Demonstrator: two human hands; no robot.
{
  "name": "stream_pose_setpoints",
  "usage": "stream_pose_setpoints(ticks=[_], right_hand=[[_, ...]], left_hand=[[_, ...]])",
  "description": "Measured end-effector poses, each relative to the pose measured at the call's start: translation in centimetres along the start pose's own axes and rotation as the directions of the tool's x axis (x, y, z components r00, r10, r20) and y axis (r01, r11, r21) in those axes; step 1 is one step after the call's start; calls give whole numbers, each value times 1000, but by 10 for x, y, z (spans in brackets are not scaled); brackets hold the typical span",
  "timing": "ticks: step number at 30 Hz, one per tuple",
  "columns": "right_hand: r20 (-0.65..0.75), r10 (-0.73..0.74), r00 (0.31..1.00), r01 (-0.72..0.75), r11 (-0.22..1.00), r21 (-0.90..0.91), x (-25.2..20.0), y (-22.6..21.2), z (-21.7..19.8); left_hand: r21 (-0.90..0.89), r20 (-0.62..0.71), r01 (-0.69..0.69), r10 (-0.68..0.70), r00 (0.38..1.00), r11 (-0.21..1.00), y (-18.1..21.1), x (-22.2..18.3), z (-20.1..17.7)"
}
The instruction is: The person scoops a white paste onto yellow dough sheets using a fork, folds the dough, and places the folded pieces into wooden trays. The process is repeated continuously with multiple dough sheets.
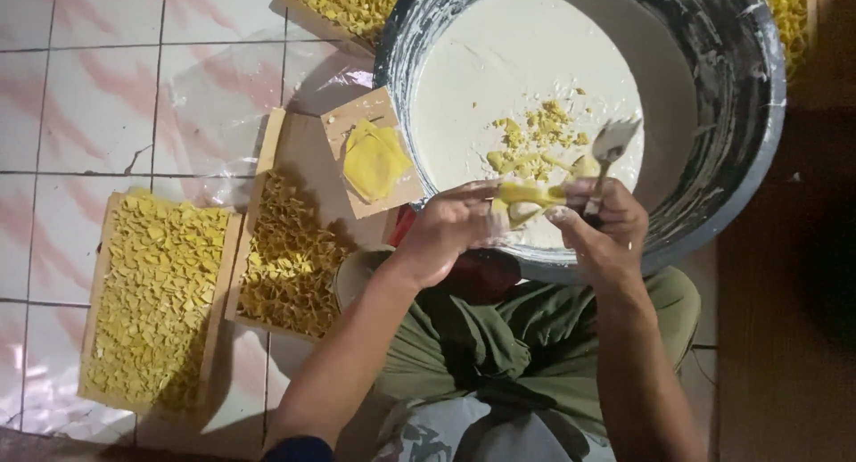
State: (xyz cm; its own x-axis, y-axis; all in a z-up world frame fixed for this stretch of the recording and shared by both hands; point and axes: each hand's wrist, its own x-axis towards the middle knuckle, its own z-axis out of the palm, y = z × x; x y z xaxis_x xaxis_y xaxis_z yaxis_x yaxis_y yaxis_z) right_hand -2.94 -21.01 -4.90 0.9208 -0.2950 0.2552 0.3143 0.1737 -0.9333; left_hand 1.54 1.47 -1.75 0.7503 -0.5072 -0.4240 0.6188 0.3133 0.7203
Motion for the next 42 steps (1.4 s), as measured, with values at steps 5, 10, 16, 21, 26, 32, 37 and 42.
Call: stream_pose_setpoints(ticks=[5,10,16,21,26,32,37,42], right_hand=[[-11,-15,1000,14,998,-53,-4,2,-11],[34,-120,992,123,985,-124,-7,-6,-4],[38,-133,990,135,987,-85,-9,-14,15],[54,-8,999,18,980,-198,-13,-17,8],[87,94,992,-84,990,-115,-17,-4,13],[171,93,981,-102,994,43,-14,-42,62],[233,175,957,-85,933,-349,-14,-52,88],[168,175,970,-89,901,-425,-38,16,63]], left_hand=[[536,5,-368,433,901,760,0,-18,20],[650,140,-518,582,801,556,20,-20,40],[768,357,-624,711,605,145,7,-8,37],[758,424,-644,673,606,102,2,-6,24],[697,469,-708,675,570,114,9,-16,14],[637,763,-649,459,455,-416,13,-24,-9],[867,406,-494,488,773,62,66,-66,-36],[986,-31,-99,744,668,130,90,-86,-180]])
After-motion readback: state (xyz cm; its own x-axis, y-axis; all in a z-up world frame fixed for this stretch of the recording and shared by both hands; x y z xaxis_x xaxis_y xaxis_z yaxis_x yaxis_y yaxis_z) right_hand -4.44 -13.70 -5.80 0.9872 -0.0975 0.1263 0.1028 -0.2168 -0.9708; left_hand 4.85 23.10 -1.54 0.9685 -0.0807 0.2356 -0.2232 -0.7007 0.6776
